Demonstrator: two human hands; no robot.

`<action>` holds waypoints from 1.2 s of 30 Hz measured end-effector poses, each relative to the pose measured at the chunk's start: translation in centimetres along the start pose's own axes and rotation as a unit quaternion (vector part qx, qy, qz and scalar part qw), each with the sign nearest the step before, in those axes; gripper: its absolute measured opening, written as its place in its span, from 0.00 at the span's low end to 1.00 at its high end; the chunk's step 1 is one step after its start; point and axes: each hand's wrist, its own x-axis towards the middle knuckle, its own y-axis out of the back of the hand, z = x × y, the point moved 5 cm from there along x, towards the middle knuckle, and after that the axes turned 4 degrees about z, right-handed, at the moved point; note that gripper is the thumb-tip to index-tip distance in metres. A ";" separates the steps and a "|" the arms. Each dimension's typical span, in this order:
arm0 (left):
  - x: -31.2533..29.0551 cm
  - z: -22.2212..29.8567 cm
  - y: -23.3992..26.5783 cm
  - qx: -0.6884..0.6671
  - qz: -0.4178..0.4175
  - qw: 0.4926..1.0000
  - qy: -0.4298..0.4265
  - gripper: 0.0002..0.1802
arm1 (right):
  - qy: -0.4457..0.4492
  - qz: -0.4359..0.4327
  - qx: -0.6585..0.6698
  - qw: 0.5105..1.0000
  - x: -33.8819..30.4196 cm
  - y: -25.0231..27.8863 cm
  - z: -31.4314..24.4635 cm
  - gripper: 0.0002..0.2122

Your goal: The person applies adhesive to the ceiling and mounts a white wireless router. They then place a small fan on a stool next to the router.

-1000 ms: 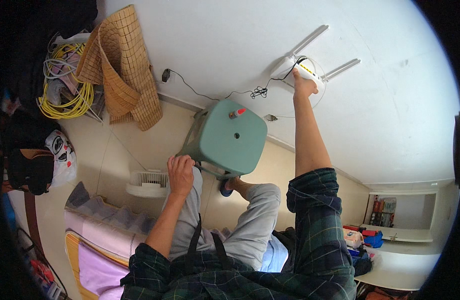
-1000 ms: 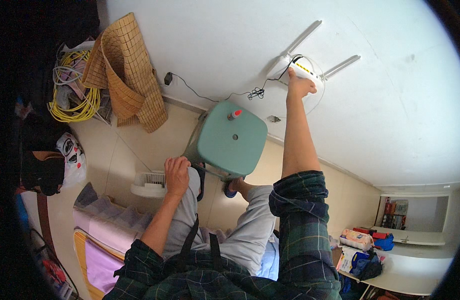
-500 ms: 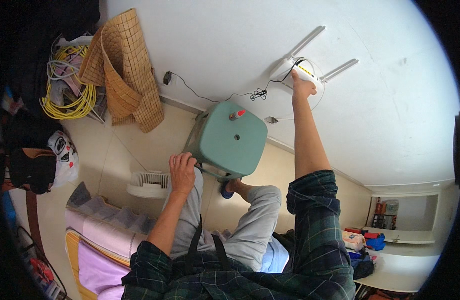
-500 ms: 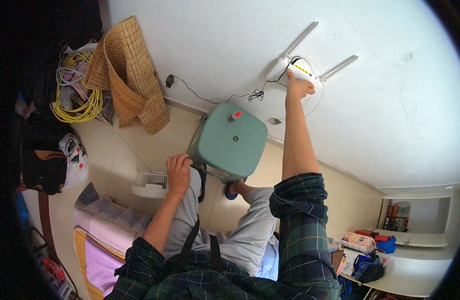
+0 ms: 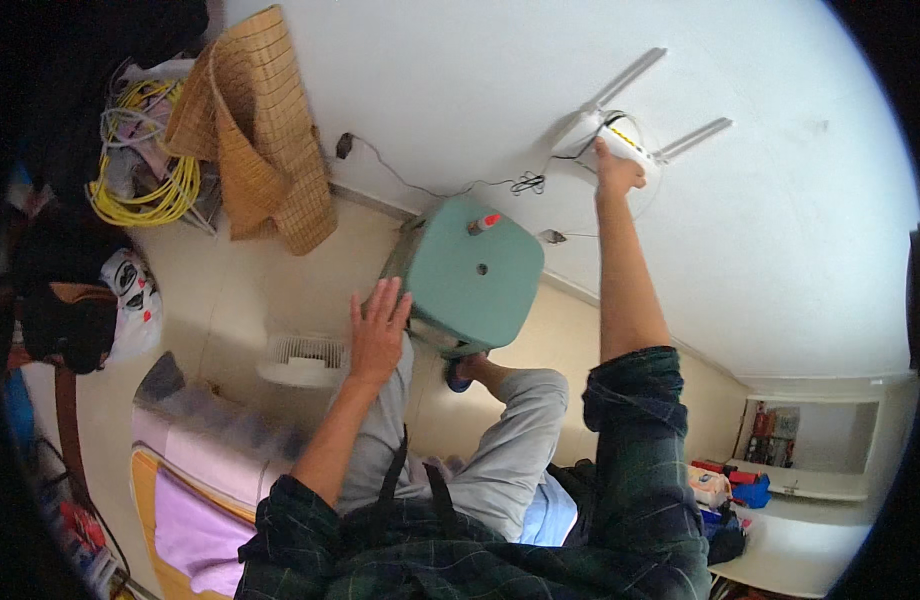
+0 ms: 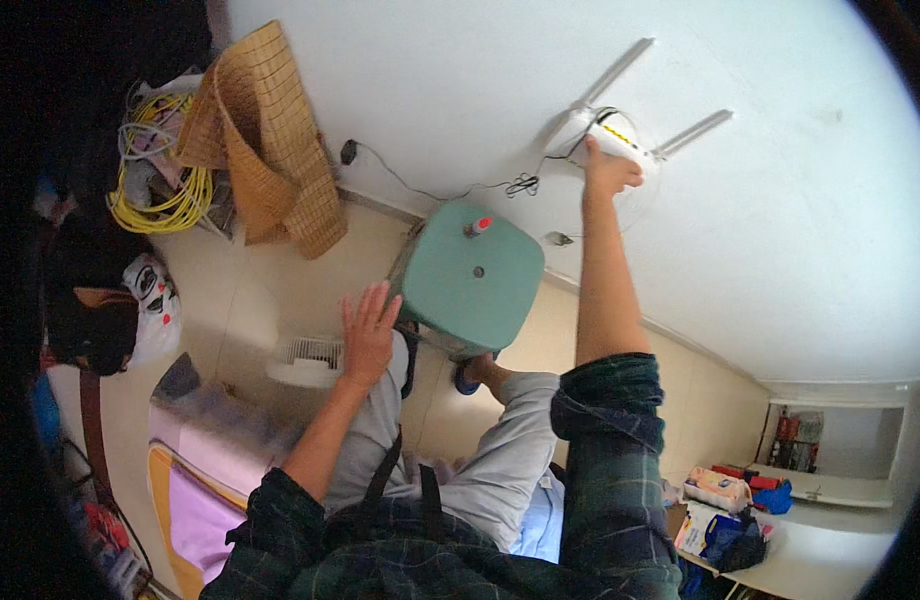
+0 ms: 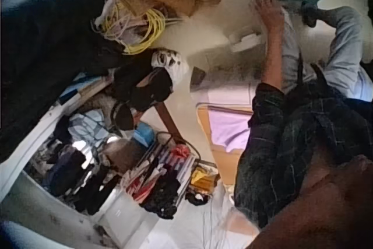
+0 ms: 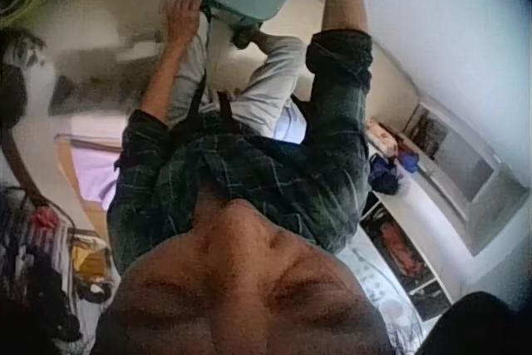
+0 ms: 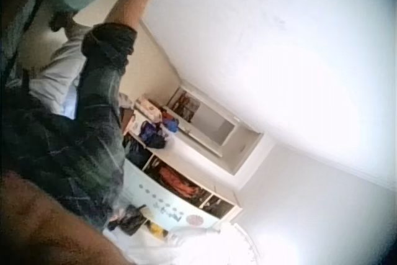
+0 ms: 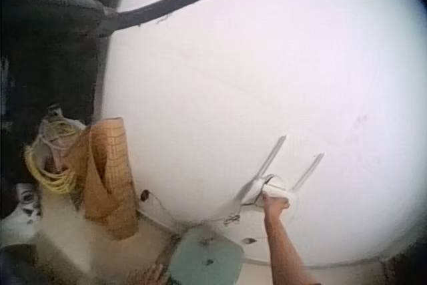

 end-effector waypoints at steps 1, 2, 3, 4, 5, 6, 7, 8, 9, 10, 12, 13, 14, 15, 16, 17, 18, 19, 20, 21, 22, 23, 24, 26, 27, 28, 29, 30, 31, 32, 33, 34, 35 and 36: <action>0.0 0.4 0.4 -0.003 -0.001 1.000 -0.019 0.25 | 0.001 -0.010 0.027 1.000 0.3 -0.2 0.2 0.59; 0.1 0.7 0.7 -0.006 -0.003 0.999 -0.038 0.28 | -0.006 -0.009 0.047 0.999 0.3 -0.7 0.2 0.59; 0.9 1.5 1.6 -0.014 0.010 0.998 -0.053 0.27 | -0.013 -0.007 0.063 0.998 0.2 -1.0 0.4 0.59; 2.2 2.6 3.1 -0.028 0.024 0.997 -0.070 0.27 | -0.015 -0.009 0.044 0.999 0.5 -1.2 1.1 0.58; 3.6 3.9 4.6 -0.044 0.042 0.994 -0.089 0.26 | -0.017 -0.012 0.024 0.999 1.0 -1.3 1.7 0.57; 5.0 5.1 6.4 -0.040 0.065 0.990 -0.121 0.26 | -0.018 -0.017 0.009 1.000 1.3 -1.6 1.8 0.56; 6.3 6.0 8.0 -0.035 0.089 0.984 -0.153 0.25 | -0.018 -0.026 -0.027 0.999 0.9 -1.6 1.3 0.56; 7.7 7.1 9.6 -0.032 0.118 0.975 -0.188 0.25 | -0.011 -0.025 -0.047 0.999 1.1 -1.4 0.8 0.55; 9.0 8.1 10.8 -0.025 0.134 0.968 -0.210 0.24 | -0.007 -0.030 -0.052 0.998 1.3 -1.2 0.6 0.54; 10.0 8.9 12.0 -0.016 0.149 0.961 -0.232 0.24 | -0.005 -0.036 -0.054 0.998 1.4 -0.9 0.2 0.53; 11.8 10.5 13.9 -0.005 0.177 0.946 -0.270 0.23 | -0.022 -0.044 -0.033 0.998 1.5 -0.6 -0.2 0.52; 12.4 11.0 14.6 -0.002 0.188 0.940 -0.285 0.23 | -0.039 -0.046 -0.025 0.998 1.3 -0.5 -0.2 0.52; 13.0 11.7 15.2 0.002 0.199 0.933 -0.299 0.23 | -0.045 -0.052 -0.009 0.998 1.4 -0.1 -0.2 0.52; 13.3 12.0 15.6 0.003 0.208 0.928 -0.309 0.23 | -0.051 -0.060 0.007 0.997 1.1 0.0 -0.3 0.52; 13.6 12.3 16.0 0.003 0.217 0.923 -0.318 0.23 | -0.058 -0.067 0.023 0.996 0.8 0.3 -0.5 0.52; 13.8 12.6 16.3 0.004 0.227 0.918 -0.326 0.23 | -0.062 -0.066 0.037 0.995 0.7 0.5 -0.6 0.52; 13.9 12.8 16.6 0.002 0.226 0.915 -0.334 0.23 | -0.069 -0.067 0.052 0.994 0.2 0.6 -0.7 0.52; 14.0 13.0 16.9 -0.001 0.225 0.912 -0.342 0.23 | -0.077 -0.077 0.078 0.991 0.0 0.7 -0.9 0.52; 14.1 13.2 17.1 -0.003 0.225 0.910 -0.349 0.23 | -0.073 -0.087 0.084 0.990 -0.1 1.0 -1.1 0.51; 14.2 13.3 17.0 -0.007 0.211 0.912 -0.351 0.22 | -0.070 -0.096 0.090 0.989 -0.2 1.2 -1.1 0.51; 14.3 13.3 17.0 -0.011 0.198 0.914 -0.353 0.22 | -0.068 -0.106 0.095 0.987 -0.3 1.3 -1.2 0.50; 14.4 13.4 16.9 -0.014 0.185 0.916 -0.355 0.22 | -0.070 -0.103 0.099 0.987 -0.5 1.5 -1.3 0.50; 14.4 13.3 16.9 -0.017 0.182 0.917 -0.353 0.22 | -0.073 -0.099 0.103 0.987 -0.5 1.5 -1.3 0.50; 14.4 13.1 16.6 -0.023 0.176 0.920 -0.349 0.21 | -0.070 -0.092 0.100 0.988 -0.6 1.5 -1.5 0.49; 14.3 13.2 16.4 -0.019 0.175 0.920 -0.349 0.21 | -0.065 -0.087 0.091 0.990 -0.4 1.3 -1.4 0.48; 14.2 13.2 16.3 -0.015 0.174 0.921 -0.349 0.21 | -0.059 -0.083 0.081 0.991 -0.2 1.1 -1.3 0.47; 14.2 13.2 16.1 -0.010 0.173 0.921 -0.349 0.21 | -0.061 -0.090 0.074 0.991 0.0 0.8 -1.1 0.46; 14.2 13.3 16.0 -0.012 0.176 0.920 -0.351 0.21 | -0.063 -0.097 0.067 0.991 0.4 0.5 -0.8 0.44; 14.1 13.5 15.9 -0.015 0.178 0.918 -0.353 0.21 | -0.064 -0.096 0.071 0.991 0.7 0.2 -0.6 0.43; 14.1 13.6 15.8 -0.018 0.181 0.917 -0.355 0.21 | -0.065 -0.096 0.074 0.990 1.0 -0.2 -0.3 0.42; 14.2 13.7 15.8 -0.017 0.180 0.917 -0.354 0.21 | -0.067 -0.090 0.087 0.990 1.0 -0.5 -0.2 0.41; 14.2 13.7 15.9 -0.016 0.180 0.917 -0.354 0.20 | -0.067 -0.087 0.091 0.990 1.1 -0.7 0.0 0.41; 14.3 13.9 16.0 -0.016 0.179 0.918 -0.355 0.20 | -0.066 -0.084 0.095 0.990 1.3 -0.8 0.2 0.41; 14.3 13.8 16.0 -0.016 0.177 0.918 -0.355 0.20 | -0.064 -0.088 0.093 0.990 1.1 -0.8 0.0 0.41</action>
